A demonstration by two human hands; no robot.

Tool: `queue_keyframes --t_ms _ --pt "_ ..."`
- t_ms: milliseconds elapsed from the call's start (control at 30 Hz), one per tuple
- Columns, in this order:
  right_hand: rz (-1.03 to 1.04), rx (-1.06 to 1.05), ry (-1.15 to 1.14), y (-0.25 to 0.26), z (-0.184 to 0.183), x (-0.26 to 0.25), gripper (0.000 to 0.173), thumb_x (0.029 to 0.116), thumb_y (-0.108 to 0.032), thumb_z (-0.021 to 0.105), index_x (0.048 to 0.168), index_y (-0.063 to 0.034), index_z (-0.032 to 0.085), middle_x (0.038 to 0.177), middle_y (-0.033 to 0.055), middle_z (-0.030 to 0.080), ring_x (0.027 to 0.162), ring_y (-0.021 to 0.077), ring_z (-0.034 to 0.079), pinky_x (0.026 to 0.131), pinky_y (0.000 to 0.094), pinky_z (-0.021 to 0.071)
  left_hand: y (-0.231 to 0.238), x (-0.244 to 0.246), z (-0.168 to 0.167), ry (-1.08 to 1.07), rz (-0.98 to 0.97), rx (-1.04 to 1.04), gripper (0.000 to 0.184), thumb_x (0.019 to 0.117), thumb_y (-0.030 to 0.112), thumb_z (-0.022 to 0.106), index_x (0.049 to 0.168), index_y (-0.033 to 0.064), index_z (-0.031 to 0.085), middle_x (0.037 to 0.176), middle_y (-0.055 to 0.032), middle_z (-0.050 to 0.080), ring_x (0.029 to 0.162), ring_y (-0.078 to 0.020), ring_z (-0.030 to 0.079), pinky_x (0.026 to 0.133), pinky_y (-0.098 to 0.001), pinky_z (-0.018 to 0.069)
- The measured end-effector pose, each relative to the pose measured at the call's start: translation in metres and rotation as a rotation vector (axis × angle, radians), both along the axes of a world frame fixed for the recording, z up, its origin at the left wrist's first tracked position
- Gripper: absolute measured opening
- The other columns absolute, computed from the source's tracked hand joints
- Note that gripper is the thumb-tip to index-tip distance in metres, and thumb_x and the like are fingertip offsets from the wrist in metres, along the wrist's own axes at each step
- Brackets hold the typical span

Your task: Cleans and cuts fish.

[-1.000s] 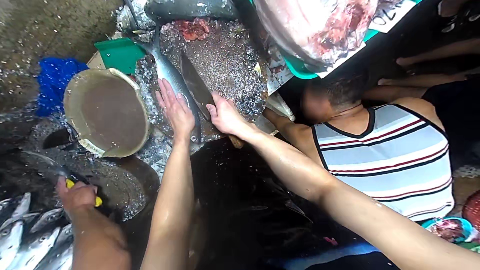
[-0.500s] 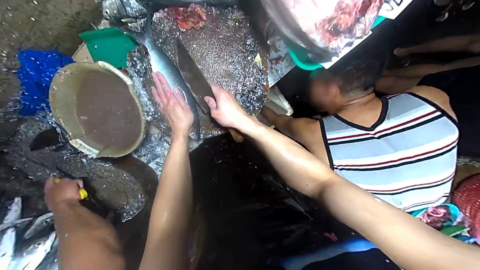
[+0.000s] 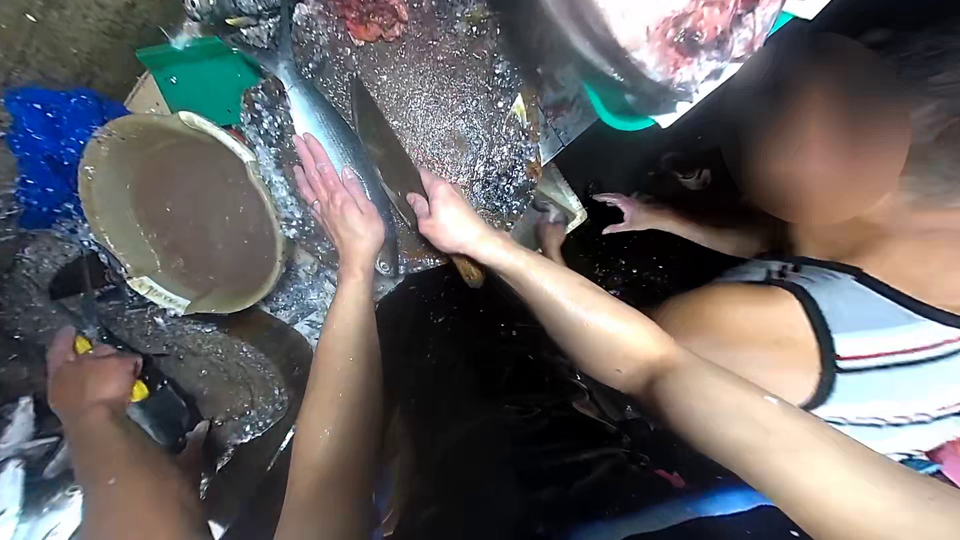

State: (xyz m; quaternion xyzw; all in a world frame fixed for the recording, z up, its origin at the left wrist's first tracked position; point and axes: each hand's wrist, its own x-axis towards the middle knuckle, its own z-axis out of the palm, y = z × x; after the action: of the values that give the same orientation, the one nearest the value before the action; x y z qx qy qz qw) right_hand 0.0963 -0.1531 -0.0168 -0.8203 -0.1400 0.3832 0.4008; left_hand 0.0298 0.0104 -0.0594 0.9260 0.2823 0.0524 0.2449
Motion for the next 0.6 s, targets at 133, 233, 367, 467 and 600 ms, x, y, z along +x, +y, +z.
queue_keyframes --t_ms 133,233,367,467,600 --pt "0.017 -0.006 0.032 -0.005 0.001 -0.004 0.032 0.107 -0.025 0.048 0.131 -0.0061 0.058 0.104 0.0127 0.072 0.098 0.0252 0.072 0.087 0.0475 0.0583 -0.004 0.001 0.001 0.013 0.023 -0.012 0.062 0.1111 0.038 0.021 0.167 0.0123 0.012 0.174 -0.0056 0.008 0.16 -0.0281 0.008 0.129 -0.0475 0.0094" --pt "0.007 -0.002 0.02 0.006 -0.003 0.006 0.03 0.1065 -0.025 0.049 0.128 -0.0067 0.058 0.104 0.0119 0.072 0.096 0.0247 0.072 0.085 0.0474 0.0584 -0.004 0.002 -0.002 0.012 0.044 -0.001 0.061 0.111 0.037 0.022 0.167 0.0137 0.013 0.174 -0.0046 0.008 0.16 -0.0275 0.011 0.128 -0.0473 0.0141" --pt "-0.007 0.016 0.048 -0.014 0.001 -0.022 0.032 0.106 -0.025 0.05 0.13 -0.006 0.059 0.103 0.0116 0.072 0.096 0.0235 0.072 0.086 0.0468 0.0587 -0.003 0.003 -0.003 -0.001 0.037 0.003 0.061 0.1113 0.038 0.021 0.167 0.0149 0.012 0.174 -0.0025 0.006 0.16 -0.0244 0.009 0.129 -0.0457 0.0099" --pt "0.014 0.011 0.089 -0.031 0.0 -0.039 0.034 0.1062 -0.026 0.049 0.132 -0.0059 0.059 0.105 0.012 0.072 0.098 0.0236 0.072 0.088 0.0463 0.0584 -0.005 0.002 -0.003 0.007 0.049 -0.009 0.062 0.1111 0.04 0.021 0.167 0.0166 0.011 0.174 -0.0016 0.005 0.16 -0.0237 0.01 0.129 -0.0458 0.0104" --pt "0.043 0.017 0.097 -0.035 0.002 -0.038 0.03 0.1062 -0.025 0.049 0.127 -0.0057 0.06 0.102 0.0115 0.071 0.096 0.0227 0.071 0.086 0.0449 0.058 -0.006 0.002 0.0 0.034 0.06 -0.008 0.062 0.1109 0.041 0.021 0.167 0.0185 0.01 0.174 0.0007 0.005 0.16 -0.0246 0.011 0.127 -0.0486 0.0155"
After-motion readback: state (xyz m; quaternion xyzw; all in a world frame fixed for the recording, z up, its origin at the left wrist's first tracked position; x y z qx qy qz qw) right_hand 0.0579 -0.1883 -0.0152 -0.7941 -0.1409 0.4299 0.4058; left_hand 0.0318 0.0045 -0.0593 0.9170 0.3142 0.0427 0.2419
